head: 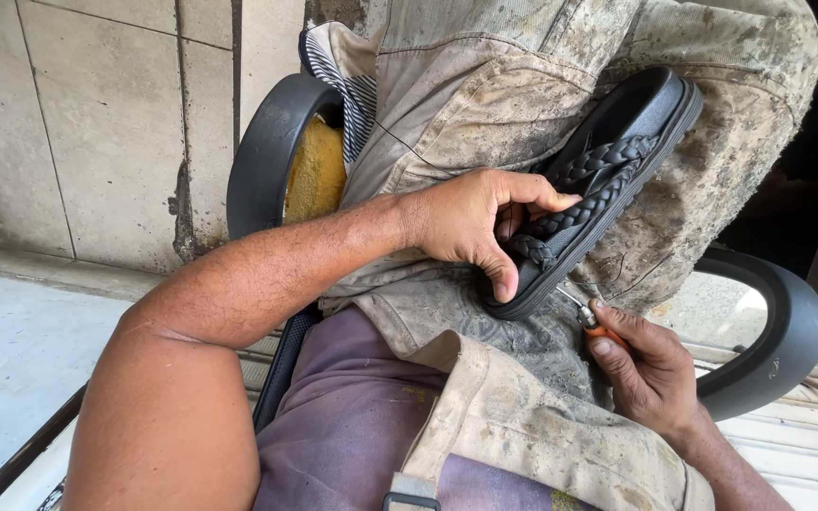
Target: Stitching the sole of a black sandal using a stitching awl and thread
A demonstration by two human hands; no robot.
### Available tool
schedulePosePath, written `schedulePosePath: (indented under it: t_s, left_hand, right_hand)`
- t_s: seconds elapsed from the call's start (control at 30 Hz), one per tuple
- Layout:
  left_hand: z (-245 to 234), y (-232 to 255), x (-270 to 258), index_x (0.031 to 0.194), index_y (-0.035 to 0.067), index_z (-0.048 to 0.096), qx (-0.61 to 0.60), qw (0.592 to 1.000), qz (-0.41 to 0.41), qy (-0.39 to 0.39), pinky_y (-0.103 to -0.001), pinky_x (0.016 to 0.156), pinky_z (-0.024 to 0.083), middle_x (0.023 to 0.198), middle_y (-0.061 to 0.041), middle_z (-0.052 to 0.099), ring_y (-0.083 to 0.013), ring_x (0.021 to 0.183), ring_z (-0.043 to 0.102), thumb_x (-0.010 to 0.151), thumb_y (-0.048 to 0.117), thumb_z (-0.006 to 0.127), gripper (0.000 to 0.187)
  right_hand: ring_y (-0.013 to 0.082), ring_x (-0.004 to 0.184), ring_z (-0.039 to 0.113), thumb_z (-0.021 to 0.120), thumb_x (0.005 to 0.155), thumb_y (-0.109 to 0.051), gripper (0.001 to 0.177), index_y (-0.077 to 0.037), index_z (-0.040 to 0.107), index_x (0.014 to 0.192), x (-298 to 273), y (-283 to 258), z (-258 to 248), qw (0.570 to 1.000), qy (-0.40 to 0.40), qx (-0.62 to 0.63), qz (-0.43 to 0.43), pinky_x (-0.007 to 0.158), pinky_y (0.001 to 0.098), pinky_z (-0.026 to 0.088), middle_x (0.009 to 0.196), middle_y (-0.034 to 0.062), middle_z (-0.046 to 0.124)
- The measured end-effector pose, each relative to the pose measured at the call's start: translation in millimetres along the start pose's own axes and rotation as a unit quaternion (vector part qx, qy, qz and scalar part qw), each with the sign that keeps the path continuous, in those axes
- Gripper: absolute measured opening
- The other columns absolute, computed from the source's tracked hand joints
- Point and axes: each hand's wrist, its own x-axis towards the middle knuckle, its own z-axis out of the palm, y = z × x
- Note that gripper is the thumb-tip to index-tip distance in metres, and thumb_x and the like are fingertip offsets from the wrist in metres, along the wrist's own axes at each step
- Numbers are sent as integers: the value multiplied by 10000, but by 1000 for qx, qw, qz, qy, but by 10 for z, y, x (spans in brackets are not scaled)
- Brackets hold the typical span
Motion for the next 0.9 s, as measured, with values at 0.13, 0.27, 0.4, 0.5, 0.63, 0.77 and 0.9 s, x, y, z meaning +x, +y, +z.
schedulePosePath:
  t_s: [0.13, 0.27, 0.4, 0.5, 0.63, 0.77, 0.9]
  left_hand:
    - [5, -39, 7, 1469, 57, 532, -48, 999, 26, -5, -228, 1130, 391, 1396, -36, 604, -128, 1297, 540, 517, 257, 1026, 1091]
    - [-1, -44, 7, 1487, 79, 524, -11, 1000, 20, -6, -206, 959, 383, 1331, 15, 596, -97, 1119, 504, 519, 339, 1012, 1114]
    - [-9, 2, 7, 1498, 117, 527, 16, 1000, 6, -5, -196, 742, 390, 1197, 73, 588, -68, 867, 453, 507, 361, 1014, 1131]
    - [-11, 36, -4, 1503, 131, 522, 26, 1000, 4, -5, -195, 738, 399, 1179, 82, 590, -63, 857, 450, 512, 379, 1007, 1131]
    - [45, 68, -48, 1494, 110, 528, -9, 1000, -5, 10, -171, 774, 385, 1156, 86, 593, -40, 905, 468, 503, 304, 1022, 1124]
    - [160, 244, -160, 1473, 130, 534, 137, 987, 39, 75, -242, 793, 499, 1200, -8, 609, -110, 864, 518, 573, 548, 921, 1065]
    - [452, 149, -225, 1481, 189, 540, 205, 957, 86, 186, -325, 783, 673, 1275, -75, 634, -247, 1037, 673, 638, 623, 928, 1025]
  right_hand:
    - [145, 992, 744, 685, 938, -124, 385, -21, 670, 1309, 3, 3, 19, 1000, 1, 19, 4, 916, 230, 563, 1216, 138, 751]
    - [141, 988, 730, 694, 931, -119, 386, -23, 681, 1304, -10, 42, 19, 999, 3, 32, 39, 930, 233, 548, 1147, 120, 766]
    - [118, 906, 693, 698, 936, -111, 376, -31, 688, 1303, -8, 121, 49, 995, 3, 76, 66, 828, 226, 537, 1089, 102, 754]
    - [109, 628, 627, 661, 959, -104, 363, -54, 663, 1319, 51, 26, 109, 984, -7, 164, 63, 483, 224, 502, 939, 68, 692]
    - [108, 507, 567, 630, 971, -104, 369, -79, 635, 1339, 227, -240, 10, 981, -34, 181, 63, 360, 215, 513, 874, 67, 635]
    - [332, 856, 706, 543, 970, -296, 475, -122, 471, 1406, 442, -960, 4, 961, -129, -218, 110, 752, 478, 562, 1103, 158, 695]
    - [276, 888, 616, 580, 980, 24, 302, 56, 531, 1276, 390, -737, 388, 994, 95, -59, -19, 768, 449, 480, 955, 178, 602]
